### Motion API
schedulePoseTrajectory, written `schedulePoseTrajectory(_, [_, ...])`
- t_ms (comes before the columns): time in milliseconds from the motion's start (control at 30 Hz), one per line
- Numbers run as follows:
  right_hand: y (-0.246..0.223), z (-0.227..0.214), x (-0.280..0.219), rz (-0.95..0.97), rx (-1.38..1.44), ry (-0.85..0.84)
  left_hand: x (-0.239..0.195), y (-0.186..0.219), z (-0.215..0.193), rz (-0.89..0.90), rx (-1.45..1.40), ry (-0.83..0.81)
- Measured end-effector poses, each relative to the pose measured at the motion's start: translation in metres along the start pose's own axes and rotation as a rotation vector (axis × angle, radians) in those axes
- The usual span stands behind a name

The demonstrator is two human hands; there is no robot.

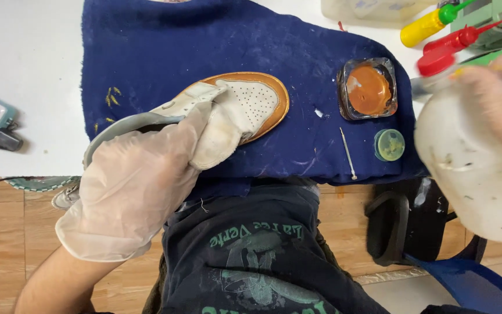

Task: The person paints the toe box and side panels of a white sneaker with brown paint using a small brush. They repeatedly dip the brush into a container of paint and apply it to the shoe held in their lap.

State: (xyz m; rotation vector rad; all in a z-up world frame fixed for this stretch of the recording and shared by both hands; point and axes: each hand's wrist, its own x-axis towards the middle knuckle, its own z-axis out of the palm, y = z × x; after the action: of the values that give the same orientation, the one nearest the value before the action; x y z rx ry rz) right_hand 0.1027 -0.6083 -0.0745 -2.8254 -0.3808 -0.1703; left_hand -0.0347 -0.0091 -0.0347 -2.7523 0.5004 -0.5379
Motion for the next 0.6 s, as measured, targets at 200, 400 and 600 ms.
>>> schedulePoseTrajectory(200, [-0.205, -0.03, 0.024, 0.58, -0.231, -0.241, -0.006, 0.002, 0.007, -0.079, -0.171, -0.064])
schedulePoseTrajectory(400, [-0.202, -0.026, 0.037, 0.35, -0.55, -0.299, -0.006, 0.0, 0.007, -0.026, -0.09, -0.068])
schedulePoseTrajectory(600, [-0.212, -0.023, 0.041, 0.266, -0.535, -0.386, -0.006, 0.001, 0.005, -0.096, -0.266, -0.128])
